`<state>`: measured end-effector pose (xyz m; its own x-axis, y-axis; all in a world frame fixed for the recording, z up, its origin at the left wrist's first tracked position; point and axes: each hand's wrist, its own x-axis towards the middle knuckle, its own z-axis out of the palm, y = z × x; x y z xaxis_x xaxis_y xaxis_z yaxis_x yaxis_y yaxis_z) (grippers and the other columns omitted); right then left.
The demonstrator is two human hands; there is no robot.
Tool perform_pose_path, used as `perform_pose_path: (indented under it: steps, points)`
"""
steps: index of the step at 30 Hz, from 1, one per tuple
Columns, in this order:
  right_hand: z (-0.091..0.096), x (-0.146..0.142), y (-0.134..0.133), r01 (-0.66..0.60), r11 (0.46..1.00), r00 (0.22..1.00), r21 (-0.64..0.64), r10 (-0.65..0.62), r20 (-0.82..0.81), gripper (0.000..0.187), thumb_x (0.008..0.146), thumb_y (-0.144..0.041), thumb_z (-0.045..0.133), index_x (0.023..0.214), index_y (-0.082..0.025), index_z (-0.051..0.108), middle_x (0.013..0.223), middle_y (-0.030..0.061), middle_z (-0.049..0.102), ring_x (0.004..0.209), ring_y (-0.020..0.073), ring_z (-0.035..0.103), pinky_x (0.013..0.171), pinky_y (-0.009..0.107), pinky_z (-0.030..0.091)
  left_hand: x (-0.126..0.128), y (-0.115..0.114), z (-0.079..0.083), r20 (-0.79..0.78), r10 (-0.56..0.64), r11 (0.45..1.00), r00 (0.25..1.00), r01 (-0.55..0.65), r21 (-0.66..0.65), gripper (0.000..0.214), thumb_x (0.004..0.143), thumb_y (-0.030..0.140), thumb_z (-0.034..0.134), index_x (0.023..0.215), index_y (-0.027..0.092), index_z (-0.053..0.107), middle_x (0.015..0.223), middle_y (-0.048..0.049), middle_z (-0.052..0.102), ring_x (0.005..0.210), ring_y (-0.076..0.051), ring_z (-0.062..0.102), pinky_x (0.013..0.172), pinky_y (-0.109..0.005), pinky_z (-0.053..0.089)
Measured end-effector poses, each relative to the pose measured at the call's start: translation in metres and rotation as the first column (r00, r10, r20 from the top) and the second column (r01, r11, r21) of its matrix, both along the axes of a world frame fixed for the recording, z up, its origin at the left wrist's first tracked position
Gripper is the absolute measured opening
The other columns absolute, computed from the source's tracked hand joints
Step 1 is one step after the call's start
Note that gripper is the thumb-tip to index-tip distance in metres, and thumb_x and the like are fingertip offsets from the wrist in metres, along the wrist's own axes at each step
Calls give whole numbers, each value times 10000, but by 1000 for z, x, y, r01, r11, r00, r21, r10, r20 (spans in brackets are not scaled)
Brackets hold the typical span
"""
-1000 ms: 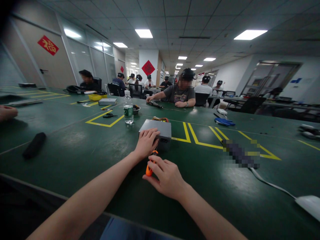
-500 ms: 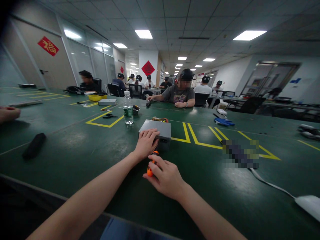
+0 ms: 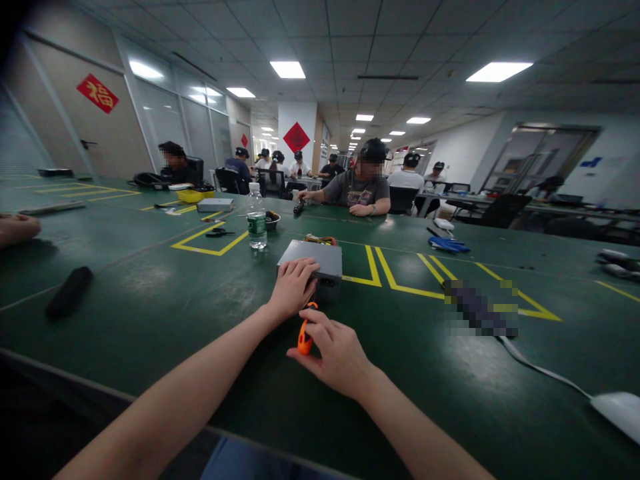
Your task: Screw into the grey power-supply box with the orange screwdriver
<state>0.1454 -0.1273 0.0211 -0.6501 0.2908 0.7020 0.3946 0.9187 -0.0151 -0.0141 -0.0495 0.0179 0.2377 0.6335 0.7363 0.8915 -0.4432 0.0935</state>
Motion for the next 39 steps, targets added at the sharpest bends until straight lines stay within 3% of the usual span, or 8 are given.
perform_pose_path:
  steps: [4, 7, 11, 15, 22, 29, 35, 39]
  points:
    - [3, 2, -1, -23, 997, 999, -77, 24, 21, 369, 880, -426, 511, 1112, -158, 412, 1123, 177, 569, 986, 260, 602, 763, 392, 532, 0, 0, 0, 5, -4, 1000, 1000, 4, -4, 286, 863, 249, 471, 1147, 235, 505, 1262, -47, 531, 1188, -211, 430, 993, -402, 313]
    - [8, 1, -5, -14, 999, 992, -50, 20, 121, 364, 915, -346, 443, 1215, -142, 407, 1154, 185, 547, 991, 265, 594, 771, 405, 525, 0, 0, 0, 7, -8, 1000, 1000, 8, -4, 285, 866, 251, 465, 1149, 234, 503, 1259, -48, 533, 1190, -211, 427, 998, -407, 308]
    - [6, -1, -4, -9, 1000, 998, 13, 8, 67, 267, 906, -336, 482, 1113, -170, 454, 1125, 172, 569, 932, 250, 620, 718, 378, 537, 0, 0, 1, 5, -13, 1000, 1000, 13, -5, 282, 871, 255, 458, 1148, 228, 502, 1261, -51, 530, 1187, -208, 428, 1000, -404, 303]
    - [1, 1, -1, -21, 999, 998, -39, 19, -65, 310, 872, -407, 542, 1049, -189, 411, 1108, 164, 586, 953, 243, 622, 739, 376, 540, -1, 0, 0, 1, -11, 1000, 1000, 11, -4, 279, 873, 259, 455, 1145, 225, 502, 1263, -45, 531, 1188, -210, 427, 994, -398, 305]
    - [9, 1, -6, -7, 1000, 994, -21, 9, 111, 338, 908, -296, 455, 1219, -164, 436, 1171, 164, 545, 1018, 247, 587, 799, 386, 520, 0, 1, 0, 5, -7, 1000, 1000, 7, 9, 285, 870, 257, 461, 1151, 232, 499, 1262, -45, 533, 1187, -209, 430, 1002, -404, 305]
    - [0, 2, -1, -40, 997, 998, -72, 37, -54, 290, 878, -359, 538, 1082, -197, 410, 1129, 155, 577, 981, 236, 610, 754, 379, 537, 0, 1, 0, 5, -5, 1000, 1000, 5, -1, 289, 868, 256, 464, 1154, 234, 500, 1260, -46, 535, 1188, -206, 433, 994, -400, 312]
    - [8, 1, -7, -16, 997, 992, -73, 25, 124, 363, 913, -323, 457, 1229, -152, 410, 1181, 174, 546, 1034, 256, 582, 809, 401, 519, 1, 0, 1, 1, -4, 1000, 1000, 4, -6, 281, 872, 260, 457, 1149, 231, 500, 1267, -42, 529, 1188, -205, 431, 995, -397, 308]
    - [5, -1, -5, -16, 1000, 996, -18, 17, 84, 286, 905, -341, 493, 1134, -171, 466, 1165, 160, 572, 975, 242, 616, 755, 373, 537, 1, 0, 1, 1, -1, 1000, 1000, 1, -7, 283, 872, 260, 455, 1150, 230, 497, 1265, -38, 532, 1192, -205, 427, 996, -394, 305]
